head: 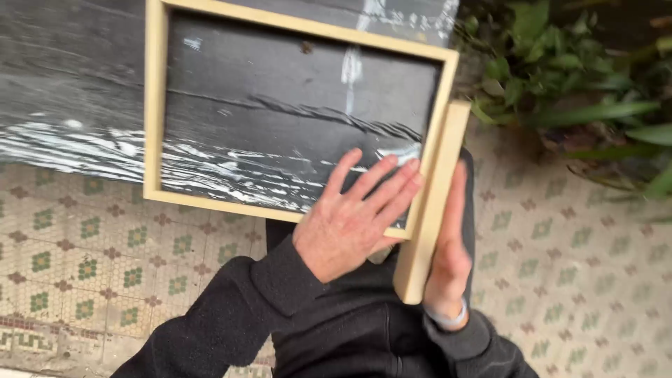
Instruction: Sanding a wooden picture frame with a sanding block.
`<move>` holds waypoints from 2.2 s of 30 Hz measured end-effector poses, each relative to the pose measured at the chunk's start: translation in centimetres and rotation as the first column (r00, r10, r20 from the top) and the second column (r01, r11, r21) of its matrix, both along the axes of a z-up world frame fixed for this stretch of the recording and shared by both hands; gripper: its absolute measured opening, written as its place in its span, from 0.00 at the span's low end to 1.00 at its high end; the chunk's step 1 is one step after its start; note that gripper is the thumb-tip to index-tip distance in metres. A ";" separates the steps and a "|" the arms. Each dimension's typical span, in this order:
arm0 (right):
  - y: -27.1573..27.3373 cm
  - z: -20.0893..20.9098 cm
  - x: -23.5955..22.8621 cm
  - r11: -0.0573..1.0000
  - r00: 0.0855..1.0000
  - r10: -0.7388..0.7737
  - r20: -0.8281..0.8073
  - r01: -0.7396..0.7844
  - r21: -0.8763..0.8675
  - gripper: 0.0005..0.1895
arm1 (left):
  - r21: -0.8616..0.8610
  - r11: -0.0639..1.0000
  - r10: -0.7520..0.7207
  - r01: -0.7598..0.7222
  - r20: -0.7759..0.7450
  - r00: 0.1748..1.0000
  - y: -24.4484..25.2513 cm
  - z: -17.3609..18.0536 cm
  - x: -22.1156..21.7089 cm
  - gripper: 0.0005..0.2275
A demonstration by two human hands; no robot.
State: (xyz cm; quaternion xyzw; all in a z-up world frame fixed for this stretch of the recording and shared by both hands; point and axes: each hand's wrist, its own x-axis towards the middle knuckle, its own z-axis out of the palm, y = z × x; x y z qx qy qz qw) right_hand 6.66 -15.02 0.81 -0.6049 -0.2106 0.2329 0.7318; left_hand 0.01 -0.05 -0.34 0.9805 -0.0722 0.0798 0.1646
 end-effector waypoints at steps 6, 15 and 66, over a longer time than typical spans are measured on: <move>3.2 -5.7 11.8 0.987 0.995 -0.101 -0.012 0.102 0.125 0.33 | 0.097 0.995 -0.017 0.022 -0.050 0.999 0.2 0.3 -0.1 0.42; 1.0 -4.1 5.0 0.983 0.985 -0.109 0.132 0.127 -0.134 0.36 | 0.025 0.998 -0.047 0.049 -0.075 0.996 0.4 0.8 0.2 0.39; -1.5 -3.6 3.0 0.996 0.987 0.000 -0.158 0.014 0.088 0.35 | 0.021 0.994 -0.092 0.107 -0.372 0.924 0.8 1.7 1.0 0.38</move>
